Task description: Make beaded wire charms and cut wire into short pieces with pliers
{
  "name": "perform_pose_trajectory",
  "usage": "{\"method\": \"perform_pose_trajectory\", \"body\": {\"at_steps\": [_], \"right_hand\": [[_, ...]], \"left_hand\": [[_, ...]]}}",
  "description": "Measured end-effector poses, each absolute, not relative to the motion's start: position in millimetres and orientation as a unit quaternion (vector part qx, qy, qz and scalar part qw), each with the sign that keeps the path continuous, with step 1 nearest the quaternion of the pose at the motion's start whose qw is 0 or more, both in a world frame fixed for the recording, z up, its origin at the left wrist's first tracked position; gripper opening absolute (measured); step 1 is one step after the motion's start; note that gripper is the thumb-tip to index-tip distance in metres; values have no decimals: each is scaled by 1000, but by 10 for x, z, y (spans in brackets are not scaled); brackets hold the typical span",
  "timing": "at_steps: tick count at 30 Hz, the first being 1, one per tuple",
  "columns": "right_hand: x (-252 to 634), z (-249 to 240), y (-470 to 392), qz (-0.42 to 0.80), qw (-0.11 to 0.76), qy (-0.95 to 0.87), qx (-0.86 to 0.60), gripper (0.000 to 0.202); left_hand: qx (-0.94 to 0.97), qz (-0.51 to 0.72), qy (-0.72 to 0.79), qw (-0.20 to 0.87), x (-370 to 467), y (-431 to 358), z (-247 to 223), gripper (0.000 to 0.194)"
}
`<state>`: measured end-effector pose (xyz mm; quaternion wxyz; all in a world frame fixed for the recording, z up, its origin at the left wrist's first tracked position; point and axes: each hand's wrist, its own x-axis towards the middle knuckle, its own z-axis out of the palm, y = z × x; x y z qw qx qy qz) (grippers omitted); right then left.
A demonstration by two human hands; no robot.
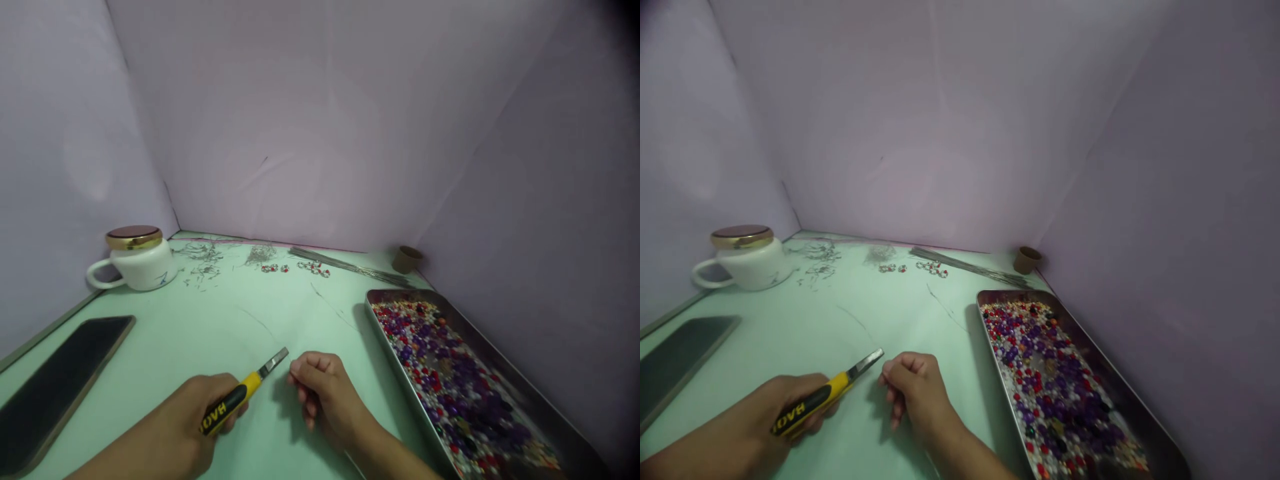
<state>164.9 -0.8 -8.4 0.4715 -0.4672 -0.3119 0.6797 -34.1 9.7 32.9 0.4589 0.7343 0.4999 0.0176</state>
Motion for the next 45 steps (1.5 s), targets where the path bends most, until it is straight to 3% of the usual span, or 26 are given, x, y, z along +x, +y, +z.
{"method": "perform_pose_trajectory", "body": {"at_steps": [8,14,18,24,37,45], "right_hand": [[1677,-87,35,746,464,-274,-391,51],[1715,-42,66,768,445,-252,-385,55],[1711,-54,67,767,444,-264,-381,50],[1691,-52,39,732,458,-334,-378,26],[1759,-38,30,731,445,-338,-391,19],[1714,-71,57,686,580,-185,-399,25]], "left_hand": [[705,65,484,514,-347,164,475,27],[726,78,450,515,-359,178,436,27],[741,67,457,487,-360,151,416,25],[769,62,436,463,-373,123,404,27],[731,57,419,535,-434,166,436,31],[641,113,458,606,-495,314,315,33]]}}
